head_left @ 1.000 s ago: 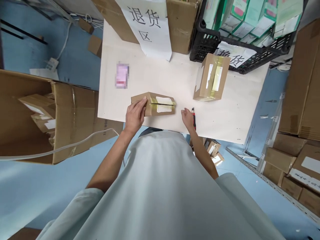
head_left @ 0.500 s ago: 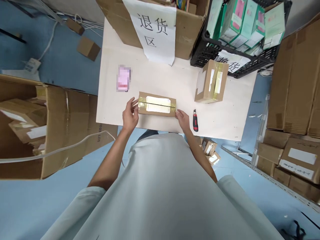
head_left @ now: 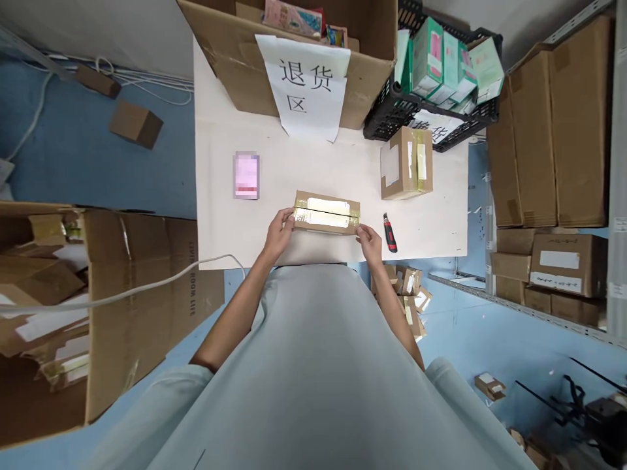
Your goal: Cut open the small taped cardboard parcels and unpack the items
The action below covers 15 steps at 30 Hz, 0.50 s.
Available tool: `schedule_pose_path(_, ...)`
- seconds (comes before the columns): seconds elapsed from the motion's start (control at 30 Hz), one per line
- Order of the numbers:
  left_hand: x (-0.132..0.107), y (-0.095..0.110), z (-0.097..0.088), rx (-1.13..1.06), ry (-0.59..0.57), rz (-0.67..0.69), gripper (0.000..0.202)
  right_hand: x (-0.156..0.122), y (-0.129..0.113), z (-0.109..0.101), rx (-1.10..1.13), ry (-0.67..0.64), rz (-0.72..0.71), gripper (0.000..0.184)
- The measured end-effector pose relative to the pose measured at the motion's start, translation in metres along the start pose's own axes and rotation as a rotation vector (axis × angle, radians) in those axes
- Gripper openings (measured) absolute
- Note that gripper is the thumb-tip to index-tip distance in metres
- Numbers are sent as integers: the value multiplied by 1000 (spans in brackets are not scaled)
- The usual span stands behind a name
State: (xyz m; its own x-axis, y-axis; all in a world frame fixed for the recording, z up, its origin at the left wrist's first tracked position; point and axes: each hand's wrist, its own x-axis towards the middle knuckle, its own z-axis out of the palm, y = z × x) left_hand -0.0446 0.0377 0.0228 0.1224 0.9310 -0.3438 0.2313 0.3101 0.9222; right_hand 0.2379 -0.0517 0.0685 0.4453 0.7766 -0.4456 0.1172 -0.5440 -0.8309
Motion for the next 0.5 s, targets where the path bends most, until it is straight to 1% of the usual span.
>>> schedule_pose_path(0.13,2,4,-7,-100,-86,-59,51,-11,-4,10,44,59,16,61)
schedule_pose_path(0.2,1,7,-10,-110,-118,-74,52,-14,-4,14,69,85,20,63)
schedule_pose_path(0.3,-2,13,-12,-155,-154,-105,48,-14,-3,16,65,99,26,68)
schedule_pose_path(0.4,-7,18,-10,-244,-152,-154,45,-12,0,14,99,98,38,65)
schedule_pose_path(0.5,-10,23,-6,-304,-110,-190,44,-8,3,13,161,110,52,64)
